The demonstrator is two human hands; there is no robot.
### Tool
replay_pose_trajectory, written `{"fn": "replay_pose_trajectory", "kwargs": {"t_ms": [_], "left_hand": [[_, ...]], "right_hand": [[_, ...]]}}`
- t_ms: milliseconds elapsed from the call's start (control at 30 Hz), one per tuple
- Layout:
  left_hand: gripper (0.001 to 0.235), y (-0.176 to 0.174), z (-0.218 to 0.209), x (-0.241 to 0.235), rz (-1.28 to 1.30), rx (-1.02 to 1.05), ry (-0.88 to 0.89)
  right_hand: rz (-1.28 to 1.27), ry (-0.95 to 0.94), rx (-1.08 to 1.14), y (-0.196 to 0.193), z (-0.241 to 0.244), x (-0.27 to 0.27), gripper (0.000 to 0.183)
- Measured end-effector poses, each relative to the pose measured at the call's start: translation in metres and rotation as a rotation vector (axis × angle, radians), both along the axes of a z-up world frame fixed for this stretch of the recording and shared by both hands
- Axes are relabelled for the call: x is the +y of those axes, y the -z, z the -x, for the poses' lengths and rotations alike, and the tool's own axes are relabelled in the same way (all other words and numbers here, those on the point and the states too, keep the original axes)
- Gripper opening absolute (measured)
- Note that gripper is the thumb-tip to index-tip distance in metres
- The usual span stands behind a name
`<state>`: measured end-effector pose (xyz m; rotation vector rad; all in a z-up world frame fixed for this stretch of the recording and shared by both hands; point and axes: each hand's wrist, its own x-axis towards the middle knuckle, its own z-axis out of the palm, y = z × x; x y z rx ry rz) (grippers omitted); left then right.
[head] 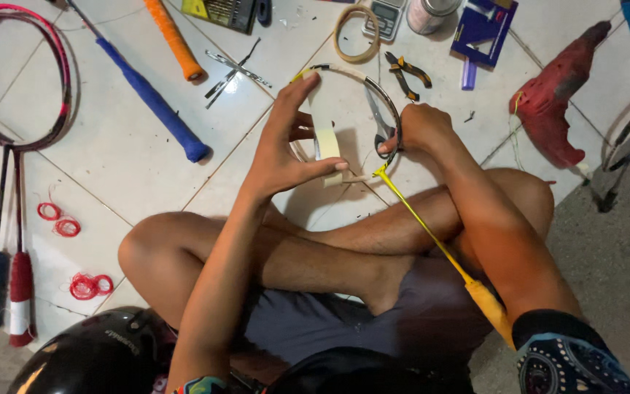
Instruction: The person sits on the floor and repairs a badminton racket frame by applying white tape to the throat area. They use scissors to cut the tape and a screwdriver to press the tape firmly into place. The person handles the racket frame and tools while surrounded by other racket parts and repair supplies.
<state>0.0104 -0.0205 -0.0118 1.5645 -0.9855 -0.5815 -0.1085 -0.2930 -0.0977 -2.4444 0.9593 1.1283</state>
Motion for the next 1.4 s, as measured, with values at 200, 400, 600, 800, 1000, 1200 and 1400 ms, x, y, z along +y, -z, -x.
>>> {"fn": "replay_pose_trajectory", "kwargs": {"t_ms": [200, 400, 600, 800, 1000, 1200, 1400], "left_hand": [[0.107, 0.003, -0.003, 0.003, 0.053, -0.005, 0.064], [0.106, -0.011, -0.003, 0.004, 0.084, -0.007, 0.133], [0.104, -0.013, -0.004, 0.005, 0.054, 0.000, 0.154], [0.103, -0.010, -0.006, 0.008, 0.047, 0.011, 0.188], [0.105, -0.009, -0.005, 0.006, 0.040, 0.012, 0.203], [0.107, -0.009, -0.007, 0.008, 0.052, 0.020, 0.210], [0.108, -0.015, 0.001, 0.002, 0.020, 0.050, 0.262]], "right_hand": [[-0.074, -0.265, -0.011, 0.006, 0.024, -0.060, 0.046], [-0.244, 0.203, -0.475, -0.050, 0.077, -0.133, 0.034], [-1.104, -0.033, -0.485, -0.075, 0.060, -0.104, 0.043], [-1.067, -0.162, -0.405, -0.080, 0.042, -0.075, 0.032], [-1.143, -0.188, -0.428, -0.091, 0.038, -0.072, 0.039], [-1.192, -0.168, -0.394, -0.088, 0.039, -0.081, 0.037], [-1.247, -0.062, -0.342, -0.079, 0.037, -0.070, 0.044]]}}
